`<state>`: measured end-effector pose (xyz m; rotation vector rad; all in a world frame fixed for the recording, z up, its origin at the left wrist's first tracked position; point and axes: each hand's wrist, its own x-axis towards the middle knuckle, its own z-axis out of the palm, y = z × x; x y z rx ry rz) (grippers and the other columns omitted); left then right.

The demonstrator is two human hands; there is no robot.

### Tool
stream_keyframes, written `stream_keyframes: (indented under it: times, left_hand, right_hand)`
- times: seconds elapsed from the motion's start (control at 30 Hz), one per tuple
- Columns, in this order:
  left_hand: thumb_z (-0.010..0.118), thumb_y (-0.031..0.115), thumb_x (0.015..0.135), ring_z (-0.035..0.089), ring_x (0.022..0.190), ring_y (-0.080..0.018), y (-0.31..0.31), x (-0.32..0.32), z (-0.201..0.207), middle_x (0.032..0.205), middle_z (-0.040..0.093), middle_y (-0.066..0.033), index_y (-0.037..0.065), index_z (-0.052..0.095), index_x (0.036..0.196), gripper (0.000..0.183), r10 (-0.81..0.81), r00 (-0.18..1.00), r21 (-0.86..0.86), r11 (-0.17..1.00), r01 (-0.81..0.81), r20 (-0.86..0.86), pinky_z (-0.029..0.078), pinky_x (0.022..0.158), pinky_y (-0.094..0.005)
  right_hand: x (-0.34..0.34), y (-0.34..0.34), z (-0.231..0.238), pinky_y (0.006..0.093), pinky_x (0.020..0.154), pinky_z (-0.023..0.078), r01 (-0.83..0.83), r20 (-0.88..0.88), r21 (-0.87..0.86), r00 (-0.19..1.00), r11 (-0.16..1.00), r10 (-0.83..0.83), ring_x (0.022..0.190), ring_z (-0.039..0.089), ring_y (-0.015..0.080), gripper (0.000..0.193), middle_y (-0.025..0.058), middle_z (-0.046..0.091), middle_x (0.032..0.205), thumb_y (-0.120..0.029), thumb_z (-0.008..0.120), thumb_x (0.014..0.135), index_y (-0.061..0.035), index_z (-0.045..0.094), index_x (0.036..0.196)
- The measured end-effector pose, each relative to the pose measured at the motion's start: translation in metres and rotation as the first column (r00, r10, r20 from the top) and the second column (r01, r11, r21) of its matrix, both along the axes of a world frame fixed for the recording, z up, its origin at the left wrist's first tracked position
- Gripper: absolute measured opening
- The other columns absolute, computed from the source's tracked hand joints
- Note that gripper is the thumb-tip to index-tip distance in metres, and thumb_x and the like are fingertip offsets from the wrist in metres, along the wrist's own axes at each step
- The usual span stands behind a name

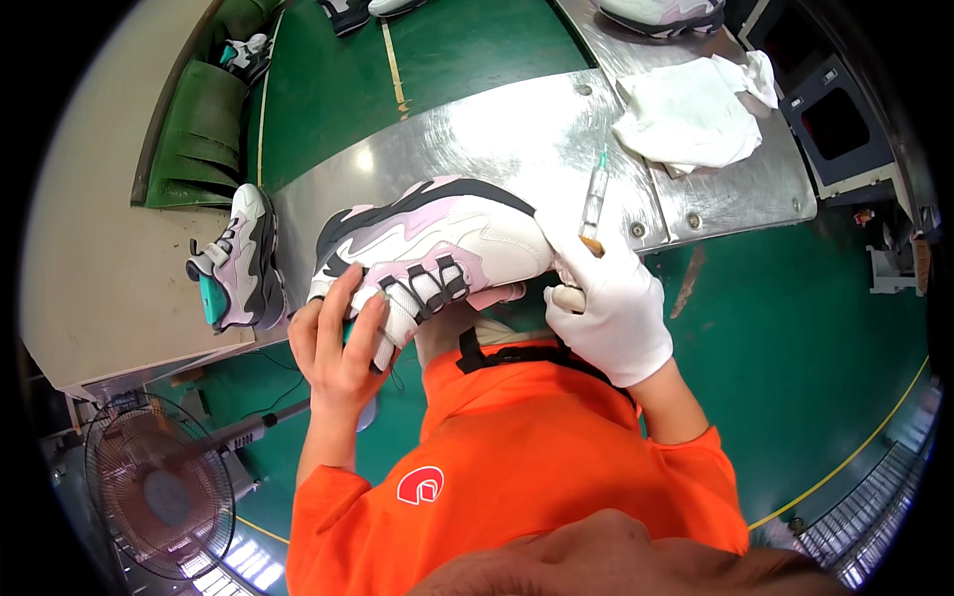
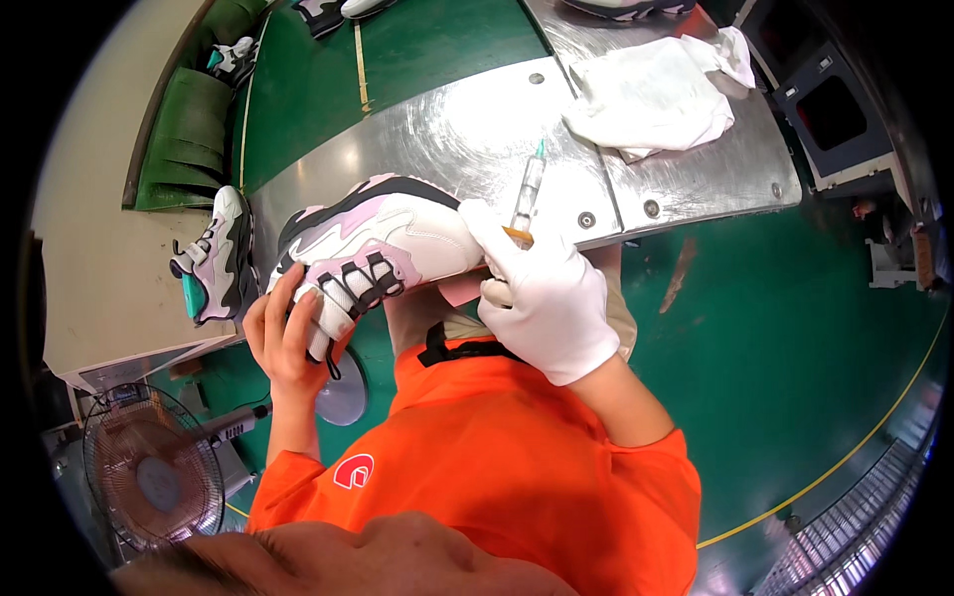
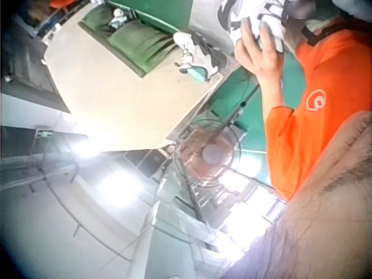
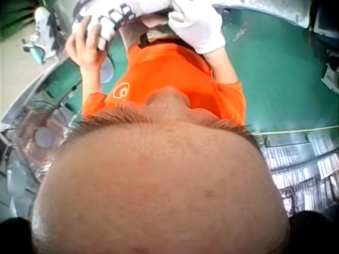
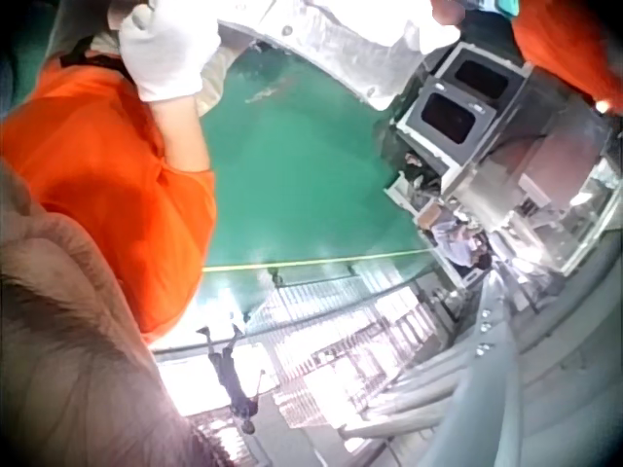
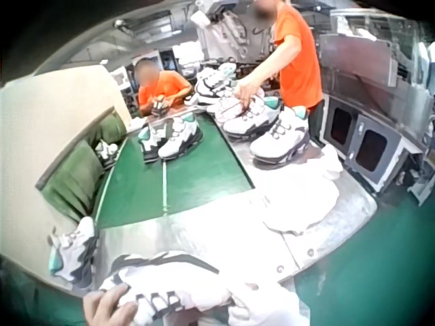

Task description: The person uses a syringe to apply glue to the seams of white and teal sneakers on a factory assembly line. They pick up each shoe, inject glue into specific areas, and place the shoe back on the conveyor belt. Other workers are visible in the background performing similar tasks.

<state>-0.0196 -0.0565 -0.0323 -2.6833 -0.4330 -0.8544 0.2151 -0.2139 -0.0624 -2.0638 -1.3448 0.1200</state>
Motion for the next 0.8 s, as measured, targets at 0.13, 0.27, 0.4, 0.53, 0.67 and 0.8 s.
stream_keyframes:
  times: [0.13, 0.27, 0.4, 0.53, 0.67, 0.8]
  left_hand:
    - [0.081, 0.025, 0.068, 0.051, 0.084, -0.0260, 0.008, 0.006, 0.006, 0.119, 0.067, -0.0090, 0.013, 0.061, 0.110, 0.048, -0.029, 1.000, -0.046, 0.999, 0.029, 0.004, 0.043, 0.077, -0.0340]
    - [0.084, 0.022, 0.061, 0.049, 0.082, -0.0259, 0.018, 0.006, 0.008, 0.118, 0.068, -0.0060, 0.012, 0.061, 0.110, 0.056, -0.074, 0.997, -0.074, 0.994, 0.075, 0.016, 0.043, 0.076, -0.0336]
    - [0.086, 0.020, 0.057, 0.049, 0.085, -0.0265, 0.022, 0.012, 0.017, 0.119, 0.067, -0.0048, 0.011, 0.061, 0.110, 0.060, -0.076, 0.997, -0.131, 0.989, 0.073, -0.015, 0.042, 0.078, -0.0343]
    - [0.086, 0.020, 0.058, 0.052, 0.085, -0.0278, 0.024, 0.018, 0.024, 0.117, 0.068, -0.0073, 0.008, 0.062, 0.107, 0.056, -0.073, 0.996, -0.168, 0.984, 0.065, -0.045, 0.044, 0.079, -0.0350]
    - [0.086, 0.020, 0.058, 0.052, 0.085, -0.0277, 0.026, 0.025, 0.027, 0.117, 0.068, -0.0070, 0.008, 0.062, 0.107, 0.056, -0.075, 0.996, -0.198, 0.978, 0.062, -0.057, 0.044, 0.078, -0.0352]
    - [0.085, 0.024, 0.062, 0.053, 0.082, -0.0280, 0.030, 0.027, 0.030, 0.115, 0.068, -0.0092, 0.007, 0.061, 0.108, 0.054, -0.087, 0.993, -0.189, 0.979, 0.071, -0.078, 0.044, 0.076, -0.0351]
  right_hand:
    - [-0.001, -0.011, 0.009, 0.0372, 0.077, 0.053, 0.002, -0.205, -0.075, 0.979, 0.997, -0.017, 0.090, 0.064, 0.0332, 0.066, 0.0153, 0.060, 0.106, -0.009, 0.074, 0.067, -0.0206, 0.059, 0.131]
    - [0.020, -0.027, 0.011, 0.0330, 0.083, 0.052, -0.051, -0.139, 0.101, 0.988, 0.994, 0.065, 0.091, 0.065, 0.0263, 0.070, 0.0139, 0.063, 0.107, -0.006, 0.075, 0.066, -0.0109, 0.057, 0.134]
    - [0.043, -0.033, 0.020, 0.0371, 0.081, 0.052, 0.141, -0.365, 0.148, 0.928, 0.979, -0.079, 0.089, 0.064, 0.0329, 0.075, 0.0166, 0.064, 0.105, -0.012, 0.075, 0.068, -0.0133, 0.050, 0.139]
    - [0.059, -0.029, 0.012, 0.0372, 0.087, 0.051, 0.147, -0.344, 0.136, 0.935, 0.980, -0.092, 0.095, 0.065, 0.0303, 0.076, 0.0164, 0.065, 0.107, -0.012, 0.074, 0.069, -0.0132, 0.047, 0.141]
    - [0.049, -0.026, 0.006, 0.0303, 0.078, 0.053, 0.093, -0.390, 0.154, 0.920, 0.984, -0.025, 0.082, 0.066, 0.0248, 0.080, 0.0144, 0.066, 0.102, -0.010, 0.077, 0.067, -0.0094, 0.046, 0.141]
    - [0.065, -0.024, -0.009, 0.0264, 0.079, 0.051, 0.426, -0.741, 0.341, 0.670, 0.838, -0.039, 0.088, 0.062, 0.0119, 0.072, 0.0094, 0.066, 0.101, -0.006, 0.076, 0.071, -0.0031, 0.048, 0.137]
